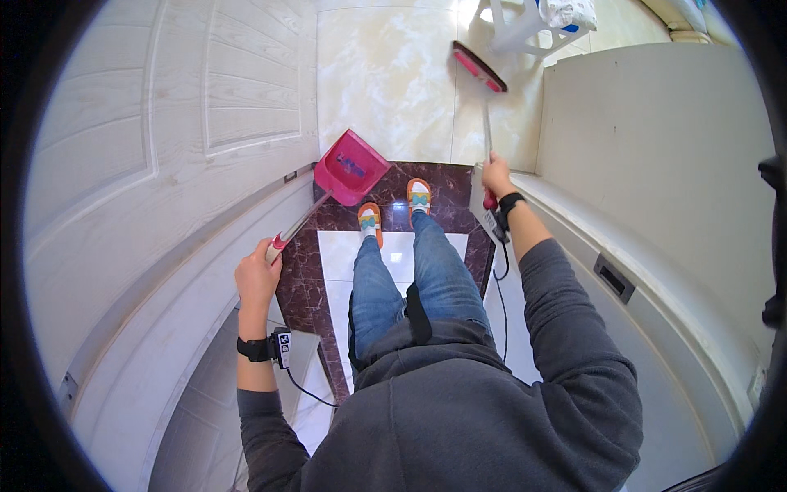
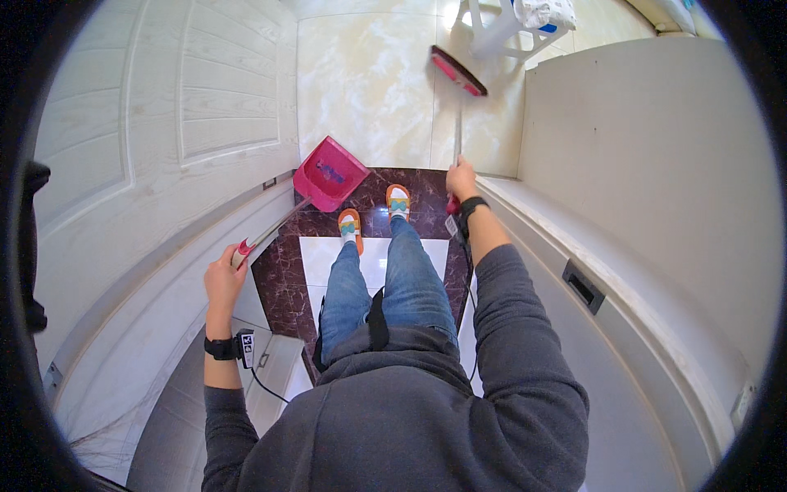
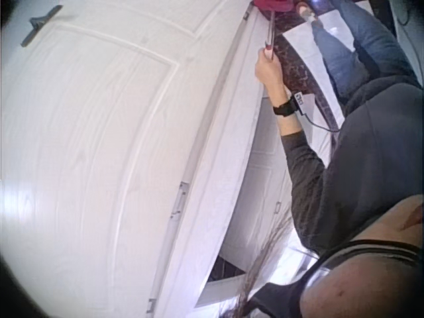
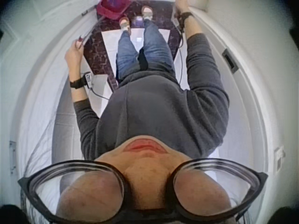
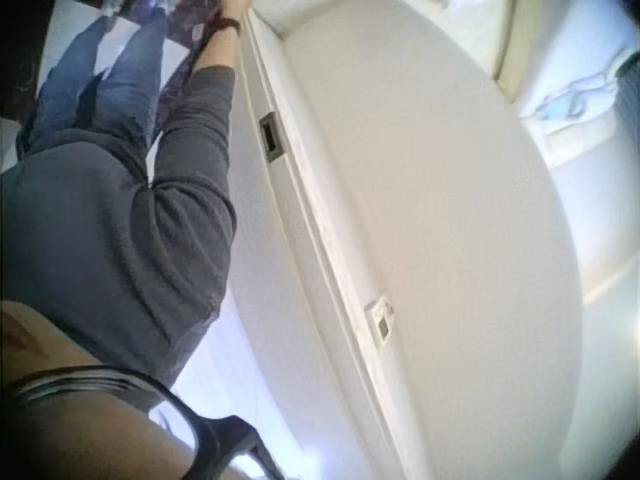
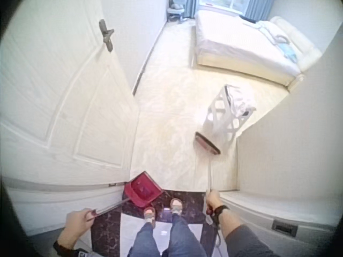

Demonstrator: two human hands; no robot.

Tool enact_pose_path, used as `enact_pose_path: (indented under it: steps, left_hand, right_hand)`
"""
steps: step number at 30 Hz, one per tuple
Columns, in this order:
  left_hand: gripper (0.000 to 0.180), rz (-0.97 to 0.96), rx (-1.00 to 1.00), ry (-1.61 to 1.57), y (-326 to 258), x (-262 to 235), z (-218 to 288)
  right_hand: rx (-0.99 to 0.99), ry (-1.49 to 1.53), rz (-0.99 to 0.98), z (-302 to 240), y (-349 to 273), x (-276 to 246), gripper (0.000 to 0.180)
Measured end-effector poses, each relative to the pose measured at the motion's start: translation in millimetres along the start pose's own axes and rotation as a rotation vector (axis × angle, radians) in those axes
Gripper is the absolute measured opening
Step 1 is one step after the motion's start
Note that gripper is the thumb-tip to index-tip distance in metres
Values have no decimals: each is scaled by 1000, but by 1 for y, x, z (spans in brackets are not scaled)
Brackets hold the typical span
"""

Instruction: The person sweeps a tiled floor using a broom and dustpan, moving debris into the dustpan. They reposition a small cushion and a plastic stool to access different areas, then continue sweeping across the room and into the hallway.

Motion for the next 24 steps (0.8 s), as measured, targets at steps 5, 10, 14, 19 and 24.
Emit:
enact_pose_path:
  steps: [5, 10, 14, 19, 24]
  left_hand:
    - [26, -14, 61, 57, -4, 8, -10]
    - [26, -33, 157, 79, -11, 19, -16]
    - [25, -5, 211, 104, -16, 27, -18]
    - [27, -26, 220, 43, -31, 36, -32]
    - [29, -20, 225, 92, -30, 37, -37]
  right_hand:
    - [-203, -254, -152, 9, -107, 29, 41]
    - [-182, -303, -264, 46, -196, 36, 42]
    - [-125, -3, -198, 71, -260, 28, 45]
    - [230, 305, -192, 99, -292, 37, 43]
    - [185, 377, -180, 58, -239, 65, 22]
Point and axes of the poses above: each hand's wrist, its own y-axis towards the middle knuckle, its own x-axis out of the palm, z = x × y, the point moved 10 cm from there along y, towards the middle knuckle, and after that the axes turned 5 degrees about x, right-handed, at the moved point
